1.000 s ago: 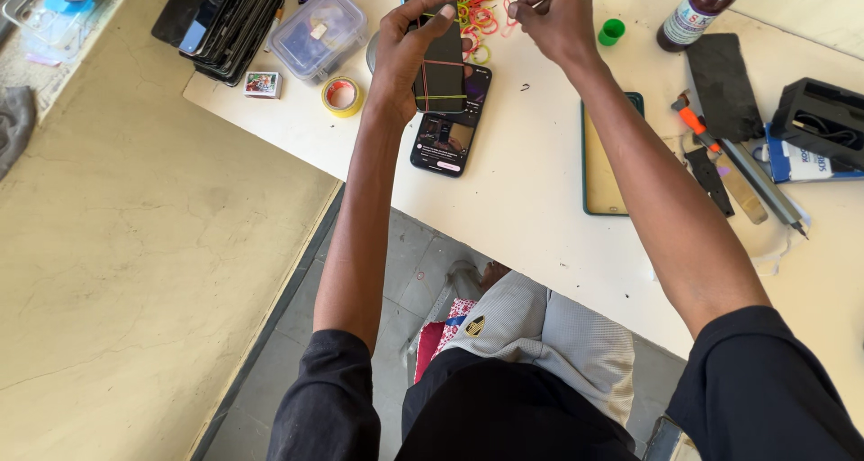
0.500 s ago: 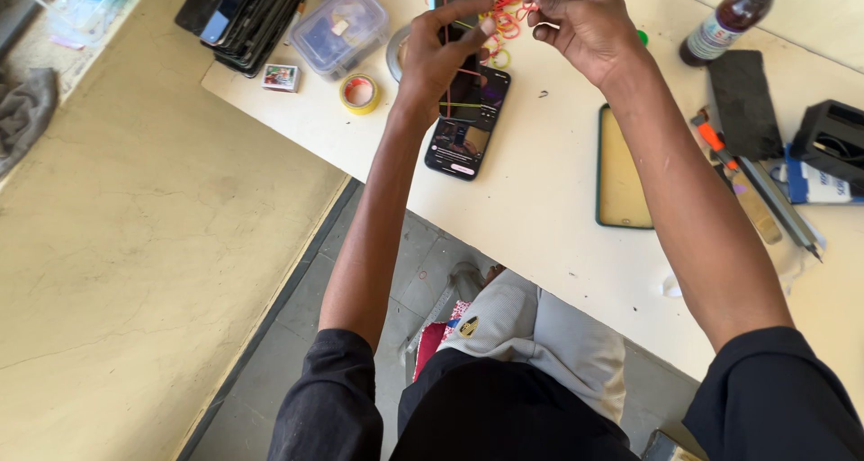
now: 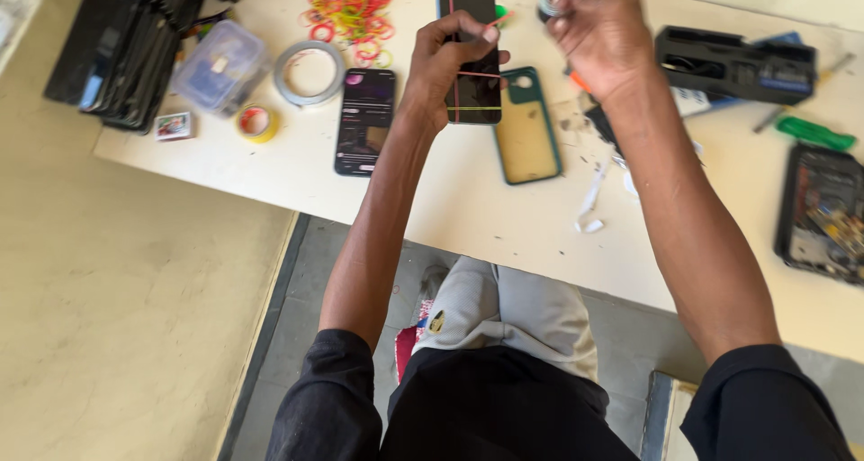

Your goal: The person assembles a mobile phone by placing a battery into the chassis, pressing the rear cover onto the back, and then securing the display and body together with several rubber bands.

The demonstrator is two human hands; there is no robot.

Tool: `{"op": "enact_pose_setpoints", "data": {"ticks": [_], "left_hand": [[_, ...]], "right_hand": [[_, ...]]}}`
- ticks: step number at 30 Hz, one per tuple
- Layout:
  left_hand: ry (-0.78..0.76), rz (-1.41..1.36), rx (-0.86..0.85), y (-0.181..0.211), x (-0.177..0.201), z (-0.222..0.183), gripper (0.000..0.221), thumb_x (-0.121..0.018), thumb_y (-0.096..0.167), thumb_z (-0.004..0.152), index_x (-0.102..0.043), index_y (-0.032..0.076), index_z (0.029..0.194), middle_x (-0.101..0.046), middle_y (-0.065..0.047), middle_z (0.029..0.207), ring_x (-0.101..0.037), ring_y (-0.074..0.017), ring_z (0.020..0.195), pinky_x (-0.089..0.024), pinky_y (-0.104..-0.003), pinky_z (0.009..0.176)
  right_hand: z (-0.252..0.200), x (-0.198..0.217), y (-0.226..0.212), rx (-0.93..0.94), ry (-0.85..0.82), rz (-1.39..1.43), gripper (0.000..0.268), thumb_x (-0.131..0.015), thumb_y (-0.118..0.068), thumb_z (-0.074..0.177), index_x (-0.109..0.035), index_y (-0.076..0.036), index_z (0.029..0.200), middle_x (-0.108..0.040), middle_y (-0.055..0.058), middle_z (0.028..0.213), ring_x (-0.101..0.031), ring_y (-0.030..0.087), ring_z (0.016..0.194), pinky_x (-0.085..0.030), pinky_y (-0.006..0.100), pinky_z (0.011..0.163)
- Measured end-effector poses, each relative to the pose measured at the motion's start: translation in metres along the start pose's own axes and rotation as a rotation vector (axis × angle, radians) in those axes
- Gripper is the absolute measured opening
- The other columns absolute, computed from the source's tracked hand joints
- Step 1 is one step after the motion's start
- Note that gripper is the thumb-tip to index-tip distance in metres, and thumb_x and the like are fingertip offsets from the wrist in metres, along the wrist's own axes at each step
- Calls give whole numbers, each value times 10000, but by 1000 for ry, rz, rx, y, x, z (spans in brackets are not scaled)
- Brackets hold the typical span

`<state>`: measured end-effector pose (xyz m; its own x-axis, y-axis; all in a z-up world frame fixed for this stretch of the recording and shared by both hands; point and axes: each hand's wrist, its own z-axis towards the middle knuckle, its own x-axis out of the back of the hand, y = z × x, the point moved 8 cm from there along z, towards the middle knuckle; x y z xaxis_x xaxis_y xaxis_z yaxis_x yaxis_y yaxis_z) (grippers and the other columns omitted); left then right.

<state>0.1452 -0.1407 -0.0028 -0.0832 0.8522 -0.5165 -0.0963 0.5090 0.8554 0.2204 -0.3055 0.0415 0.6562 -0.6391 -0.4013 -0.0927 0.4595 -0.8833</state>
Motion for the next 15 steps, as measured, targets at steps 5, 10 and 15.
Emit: {"op": "enact_pose_setpoints", "data": {"ticks": [5,10,15], "left_hand": [[-108,211,15,-9,-47,-10,129,-777,158,903,-735,37,922,-706,-52,852,-740,-148,767,-692,-351,604],[-135,284,26,-26,-78,-10,180,-809,197,883,-747,31,910,-700,-64,819,-733,-152,738,-665,-336,557],[-44,240,127,-40,-82,-9,260,-841,272,814,-733,45,881,-702,-61,801,-763,-163,737,-658,-340,511]], "right_hand": [[-43,17,-43,134,144,-546,141,-780,-19,1028,-704,-69,1136,-771,48,1099,-737,113,976,-594,244,771],[-62,8,-51,138,81,-666,102,-749,2,1050,-710,15,1142,-768,111,1052,-759,137,954,-629,251,763],[-76,15,-54,138,89,-633,198,-760,5,1046,-692,37,1230,-770,137,1117,-769,158,1010,-660,286,828]]}}
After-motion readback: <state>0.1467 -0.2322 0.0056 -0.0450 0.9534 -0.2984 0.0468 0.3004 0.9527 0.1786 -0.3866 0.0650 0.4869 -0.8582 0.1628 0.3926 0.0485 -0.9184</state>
